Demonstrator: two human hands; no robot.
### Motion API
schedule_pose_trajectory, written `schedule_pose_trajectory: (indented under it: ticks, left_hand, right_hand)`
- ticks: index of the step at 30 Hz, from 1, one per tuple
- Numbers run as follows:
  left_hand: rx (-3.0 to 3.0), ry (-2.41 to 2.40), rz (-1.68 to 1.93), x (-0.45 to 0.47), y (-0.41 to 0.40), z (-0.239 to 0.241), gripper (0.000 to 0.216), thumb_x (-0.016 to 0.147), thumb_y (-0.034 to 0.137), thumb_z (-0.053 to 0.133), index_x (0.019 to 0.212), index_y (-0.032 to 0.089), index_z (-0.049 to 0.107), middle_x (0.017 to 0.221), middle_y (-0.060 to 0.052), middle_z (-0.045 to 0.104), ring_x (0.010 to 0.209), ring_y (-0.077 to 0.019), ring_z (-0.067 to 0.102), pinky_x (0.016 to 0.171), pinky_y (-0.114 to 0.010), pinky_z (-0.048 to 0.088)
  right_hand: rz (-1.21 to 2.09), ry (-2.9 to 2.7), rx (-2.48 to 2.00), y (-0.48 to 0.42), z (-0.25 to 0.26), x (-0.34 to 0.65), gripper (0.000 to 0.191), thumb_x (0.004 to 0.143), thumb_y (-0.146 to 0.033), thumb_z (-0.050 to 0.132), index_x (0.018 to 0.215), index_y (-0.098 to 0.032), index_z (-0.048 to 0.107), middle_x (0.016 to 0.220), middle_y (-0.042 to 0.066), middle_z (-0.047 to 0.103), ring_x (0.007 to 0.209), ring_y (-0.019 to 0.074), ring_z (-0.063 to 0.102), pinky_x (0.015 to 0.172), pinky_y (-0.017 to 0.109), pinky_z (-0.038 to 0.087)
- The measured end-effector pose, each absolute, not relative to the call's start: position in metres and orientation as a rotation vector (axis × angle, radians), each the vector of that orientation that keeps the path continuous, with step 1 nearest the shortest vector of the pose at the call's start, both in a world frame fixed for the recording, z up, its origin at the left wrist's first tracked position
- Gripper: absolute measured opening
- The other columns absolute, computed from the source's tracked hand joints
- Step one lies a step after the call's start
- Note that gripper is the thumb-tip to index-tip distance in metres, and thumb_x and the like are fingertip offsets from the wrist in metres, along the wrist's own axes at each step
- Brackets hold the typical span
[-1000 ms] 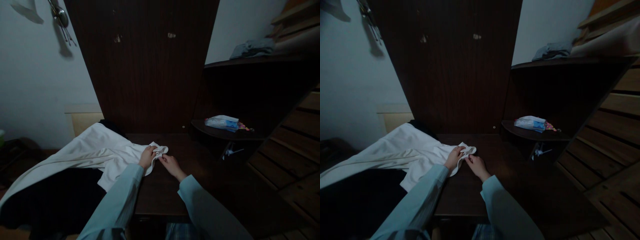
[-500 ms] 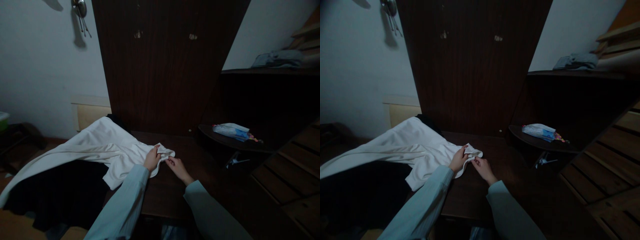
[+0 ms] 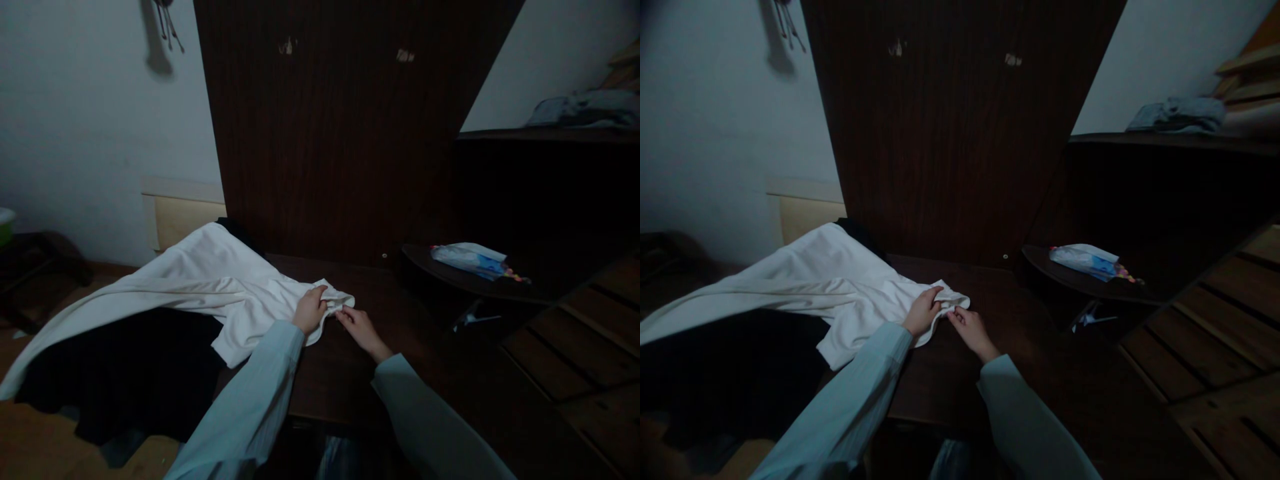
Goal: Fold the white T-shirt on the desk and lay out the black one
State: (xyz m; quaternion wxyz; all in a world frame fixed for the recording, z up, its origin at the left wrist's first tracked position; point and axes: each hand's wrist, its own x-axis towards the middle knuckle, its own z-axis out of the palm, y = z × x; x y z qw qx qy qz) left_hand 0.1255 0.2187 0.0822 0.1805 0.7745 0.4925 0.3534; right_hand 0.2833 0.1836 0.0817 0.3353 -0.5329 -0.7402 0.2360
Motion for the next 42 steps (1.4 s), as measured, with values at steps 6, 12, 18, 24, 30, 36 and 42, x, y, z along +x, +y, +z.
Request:
schedule_pose_trajectory:
  ticks: [6,12,18,24,30,36,42]
  left_hand:
    - [2.180,1.394,1.007,0.1261,0.2182,0.0827,0.043,0.075,0.010,0.042,0.117,0.010,0.048,0.113,-0.012,0.056,0.105,-0.0194,0.051,0.095,-0.033,0.038]
    - [2.188,1.394,0.994,0.1250,0.2157,0.0864,0.042,0.075,0.010,0.042,0.117,0.010,0.049,0.111,-0.012,0.058,0.103,-0.0201,0.051,0.093,-0.034,0.039]
    - [2.195,1.384,1.000,0.1244,0.2167,0.0844,0.042,0.075,0.009,0.042,0.116,0.009,0.049,0.111,-0.012,0.058,0.104,-0.0201,0.051,0.093,-0.034,0.039]
    - [2.189,1.382,1.009,0.1244,0.2190,0.0816,0.042,0.075,0.009,0.042,0.116,0.010,0.050,0.112,-0.012,0.058,0.104,-0.0194,0.051,0.094,-0.033,0.038]
    - [2.186,1.385,1.022,0.1243,0.2208,0.0801,0.042,0.074,0.009,0.043,0.115,0.011,0.050,0.110,-0.011,0.058,0.103,-0.0185,0.052,0.094,-0.033,0.039]
    - [2.195,1.371,1.028,0.1241,0.2207,0.0791,0.041,0.075,0.010,0.042,0.115,0.011,0.050,0.111,-0.012,0.058,0.105,-0.0194,0.051,0.094,-0.035,0.039]
    - [2.198,1.378,1.016,0.1236,0.2184,0.0817,0.041,0.074,0.009,0.042,0.114,0.011,0.050,0.110,-0.011,0.058,0.103,-0.0192,0.052,0.093,-0.034,0.039]
  right_hand:
    - [0.601,-1.933,-1.385,0.1847,0.0794,0.2834,0.040,0.078,-0.050,0.039,0.064,-0.017,0.055,0.052,-0.001,0.047,0.051,0.0099,0.041,0.051,0.020,0.030]
    - [0.595,-1.933,-1.384,0.1837,0.0786,0.2827,0.037,0.079,-0.047,0.041,0.067,-0.016,0.058,0.055,-0.001,0.049,0.051,0.0095,0.042,0.051,0.020,0.030]
    - [0.612,-1.938,-1.379,0.1850,0.0776,0.2835,0.037,0.079,-0.046,0.041,0.068,-0.016,0.058,0.056,-0.001,0.051,0.052,0.0098,0.042,0.051,0.020,0.031]
    - [0.593,-1.942,-1.371,0.1867,0.0755,0.2843,0.038,0.080,-0.046,0.038,0.069,-0.016,0.059,0.058,0.001,0.053,0.054,0.0107,0.044,0.054,0.021,0.033]
    - [0.584,-1.960,-1.376,0.1852,0.0773,0.2840,0.037,0.080,-0.045,0.038,0.069,-0.016,0.058,0.059,0.001,0.054,0.055,0.0111,0.046,0.054,0.020,0.033]
    - [0.583,-1.959,-1.391,0.1852,0.0784,0.2841,0.039,0.081,-0.046,0.036,0.069,-0.016,0.058,0.057,0.001,0.053,0.053,0.0113,0.046,0.055,0.021,0.033]
    - [0.588,-1.951,-1.407,0.1829,0.0809,0.2831,0.040,0.082,-0.047,0.036,0.071,-0.017,0.060,0.055,0.000,0.053,0.052,0.0118,0.048,0.053,0.021,0.034]
